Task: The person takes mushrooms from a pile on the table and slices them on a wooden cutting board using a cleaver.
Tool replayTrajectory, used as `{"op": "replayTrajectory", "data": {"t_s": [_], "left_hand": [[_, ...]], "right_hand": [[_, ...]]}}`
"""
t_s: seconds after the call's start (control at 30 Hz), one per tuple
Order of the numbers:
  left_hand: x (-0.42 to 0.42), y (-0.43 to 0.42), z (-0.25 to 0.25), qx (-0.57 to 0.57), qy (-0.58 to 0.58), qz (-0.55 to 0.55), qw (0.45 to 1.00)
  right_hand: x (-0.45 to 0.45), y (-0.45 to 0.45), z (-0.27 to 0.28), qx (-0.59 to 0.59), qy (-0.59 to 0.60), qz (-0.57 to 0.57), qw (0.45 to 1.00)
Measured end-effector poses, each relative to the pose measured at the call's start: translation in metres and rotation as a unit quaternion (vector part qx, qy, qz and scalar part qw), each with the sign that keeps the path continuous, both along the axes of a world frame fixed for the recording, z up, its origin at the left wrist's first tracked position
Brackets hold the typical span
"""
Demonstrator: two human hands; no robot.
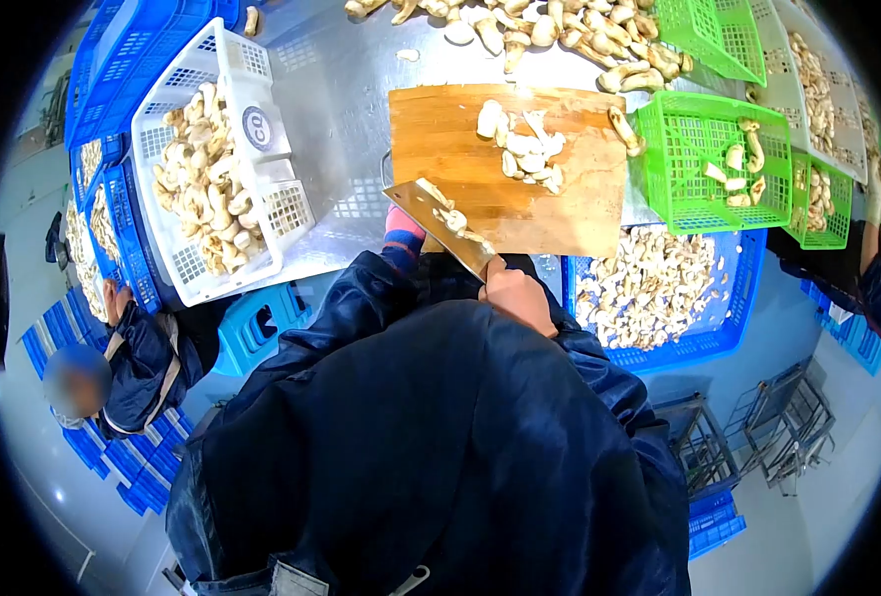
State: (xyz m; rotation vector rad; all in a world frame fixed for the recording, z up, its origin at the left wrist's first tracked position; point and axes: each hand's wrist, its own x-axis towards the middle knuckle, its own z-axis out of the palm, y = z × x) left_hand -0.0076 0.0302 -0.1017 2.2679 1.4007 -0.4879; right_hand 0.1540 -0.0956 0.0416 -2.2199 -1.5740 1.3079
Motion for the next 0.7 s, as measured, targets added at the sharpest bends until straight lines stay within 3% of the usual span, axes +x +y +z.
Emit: {"op": "replayTrajectory", "data": {"t_s": [0.03,0.13,0.2,0.27,0.43,0.53,0.6,0.7], "left_hand": [[0.005,0.003,0.009,-0.020,0.033,-0.029,0.999],[-0.008,0.000,-0.037,-0.084,-0.121,0.084,0.985],[-0.013,-0.009,-0.073,-0.171,-0.397,0.277,0.858],[-0.014,-0.010,-0.076,-0.230,-0.541,0.380,0.714],[0.004,-0.009,-0.041,-0.221,-0.587,0.525,0.575],[0.014,-0.006,0.006,-0.214,-0.499,0.537,0.645],[0.010,-0.005,-0.001,-0.204,-0.445,0.536,0.688],[0.021,-0.001,0.027,-0.176,-0.359,0.553,0.731]], "right_hand": [[0.000,-0.001,0.000,-0.018,0.003,-0.011,1.000],[0.001,-0.001,-0.001,-0.035,0.013,-0.028,0.999],[0.002,0.000,0.000,-0.037,0.018,-0.031,0.999],[0.004,0.000,0.001,-0.045,0.024,-0.029,0.998],[-0.003,0.009,-0.017,-0.002,-0.007,-0.021,1.000],[-0.007,0.038,-0.041,0.008,-0.007,-0.026,1.000],[0.000,0.052,-0.052,0.067,0.028,-0.017,0.997],[0.021,0.060,-0.045,0.000,0.105,-0.083,0.991]]}}
